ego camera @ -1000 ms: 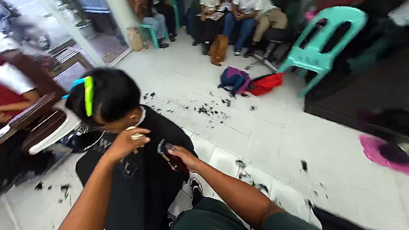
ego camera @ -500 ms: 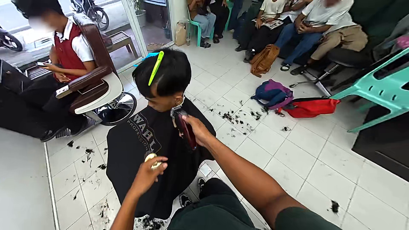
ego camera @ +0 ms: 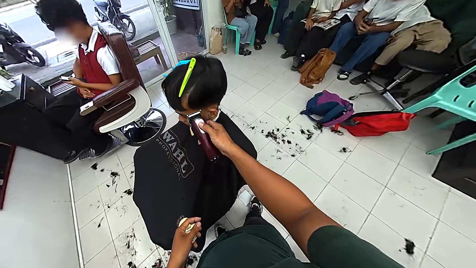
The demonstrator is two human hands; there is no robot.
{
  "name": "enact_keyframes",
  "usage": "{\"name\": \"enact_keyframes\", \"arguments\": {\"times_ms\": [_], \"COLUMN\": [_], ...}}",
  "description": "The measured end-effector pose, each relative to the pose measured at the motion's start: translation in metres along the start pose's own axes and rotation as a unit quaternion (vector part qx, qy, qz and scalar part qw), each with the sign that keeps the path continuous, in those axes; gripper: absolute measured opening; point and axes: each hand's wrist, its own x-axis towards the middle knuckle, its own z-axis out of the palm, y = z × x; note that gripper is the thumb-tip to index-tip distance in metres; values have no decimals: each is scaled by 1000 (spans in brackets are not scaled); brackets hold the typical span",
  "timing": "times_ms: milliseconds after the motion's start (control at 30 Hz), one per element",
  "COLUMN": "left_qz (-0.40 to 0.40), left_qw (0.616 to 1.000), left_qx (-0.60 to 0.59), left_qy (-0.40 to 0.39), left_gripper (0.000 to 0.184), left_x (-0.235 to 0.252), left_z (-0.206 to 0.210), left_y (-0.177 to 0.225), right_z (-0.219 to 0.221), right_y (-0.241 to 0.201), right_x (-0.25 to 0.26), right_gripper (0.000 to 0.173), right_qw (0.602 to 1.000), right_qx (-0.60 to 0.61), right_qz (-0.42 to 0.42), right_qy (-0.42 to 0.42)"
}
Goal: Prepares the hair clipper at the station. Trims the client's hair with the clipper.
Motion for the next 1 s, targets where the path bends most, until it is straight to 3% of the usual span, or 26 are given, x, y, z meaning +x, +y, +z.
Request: {"name": "enact_keyframes", "arguments": {"times_ms": [633, 767, 1000], "left_qz": [13, 14, 15], "left_qw": [1000, 1000, 1000], "left_qx": [-5, -3, 9], "left_qy": [6, 7, -3], "left_gripper": [17, 17, 17], "left_x": [6, 7, 8], "left_z": [9, 8, 8], "left_y": [9, 14, 18], "right_z": [-7, -10, -10], "right_y": [4, 3, 0], "right_x": [3, 2, 3], "right_gripper": [47, 47, 43], "right_qw": [999, 999, 998], "right_qx": [-22, -37, -48], "right_qz": [-24, 10, -26], "right_qy": [10, 10, 30]}}
